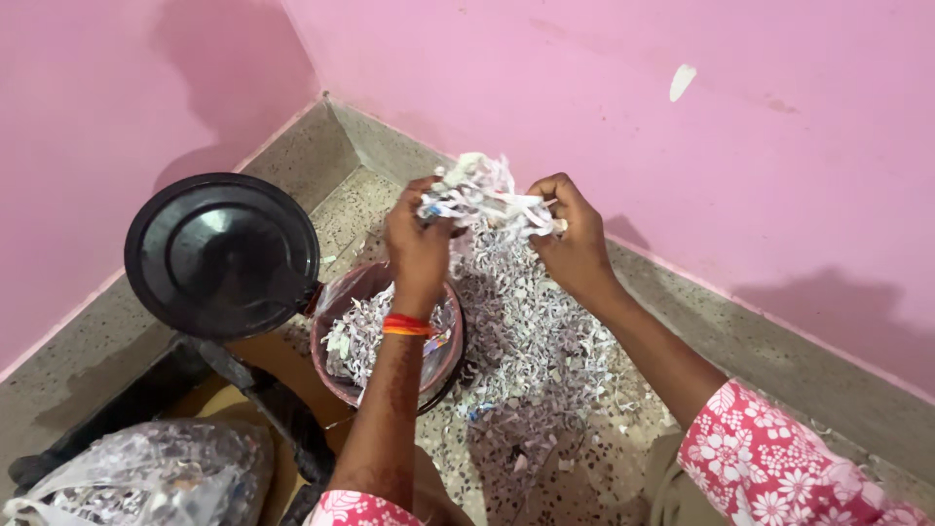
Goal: The person sits on the floor and repeatedly picks up handfuls of shredded paper, separating small items and placing the shredded paper into a small bucket. The person also wipes the wall and floor with their hands and adjusts a plastic liner inside the bucket.
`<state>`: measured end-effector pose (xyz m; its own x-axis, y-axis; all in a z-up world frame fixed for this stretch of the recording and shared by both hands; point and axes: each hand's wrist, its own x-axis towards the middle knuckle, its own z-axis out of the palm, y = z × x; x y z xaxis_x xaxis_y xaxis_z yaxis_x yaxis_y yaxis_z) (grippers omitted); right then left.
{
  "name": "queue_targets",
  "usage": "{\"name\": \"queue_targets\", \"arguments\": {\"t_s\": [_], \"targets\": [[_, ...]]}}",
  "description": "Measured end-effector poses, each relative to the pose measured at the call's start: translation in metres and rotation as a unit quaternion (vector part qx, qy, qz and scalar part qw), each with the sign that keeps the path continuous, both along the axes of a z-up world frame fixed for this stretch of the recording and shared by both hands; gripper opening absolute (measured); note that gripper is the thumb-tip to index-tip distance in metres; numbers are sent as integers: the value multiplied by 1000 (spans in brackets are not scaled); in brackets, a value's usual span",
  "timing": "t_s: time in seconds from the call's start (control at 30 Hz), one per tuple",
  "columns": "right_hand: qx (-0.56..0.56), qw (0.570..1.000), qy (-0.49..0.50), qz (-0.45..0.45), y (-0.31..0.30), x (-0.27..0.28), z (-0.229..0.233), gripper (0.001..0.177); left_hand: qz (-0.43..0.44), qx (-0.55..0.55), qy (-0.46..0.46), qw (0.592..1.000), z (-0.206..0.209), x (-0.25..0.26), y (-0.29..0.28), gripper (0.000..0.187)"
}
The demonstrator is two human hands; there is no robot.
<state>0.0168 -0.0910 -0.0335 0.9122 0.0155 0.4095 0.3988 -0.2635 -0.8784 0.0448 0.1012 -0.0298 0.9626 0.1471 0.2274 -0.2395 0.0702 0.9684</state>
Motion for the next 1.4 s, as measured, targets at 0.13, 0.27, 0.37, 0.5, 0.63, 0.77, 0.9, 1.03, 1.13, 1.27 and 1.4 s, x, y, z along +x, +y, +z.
{"name": "queue_targets", "arguments": {"t_s": [0.13,0.27,0.37,0.5,0.63,0.77,0.9,1.03,1.13,1.27,1.4], "targets": [[53,995,67,-54,-12,10,-4,30,22,-47,9,999,-4,5,11,38],[76,977,133,-149,-18,13,-2,27,58,36,1,998,-6,3,12,29],[116,969,162,-148,-13,19,2,28,75,97,25,992,-8,1,11,24],[72,978,152,-120,1,17,-1,43,57,196,99,974,-21,4,7,34],[9,993,91,-69,18,9,-3,49,153,303,-151,928,-31,6,4,31],[-63,998,-10,-4,26,-2,1,62,75,262,25,962,-18,2,2,32],[-103,993,-46,44,34,-10,0,74,51,241,109,963,0,-11,-2,41],[-126,989,-33,64,41,-10,-2,74,40,255,99,961,6,-11,-9,60],[-127,991,-10,44,43,-8,-3,66,-36,200,66,977,4,-7,-11,66],[-119,989,85,-26,37,-2,-2,48,-154,56,91,982,6,-5,-10,72],[19,987,158,-34,31,5,4,45,-95,170,36,980,18,-10,-9,73]]}}
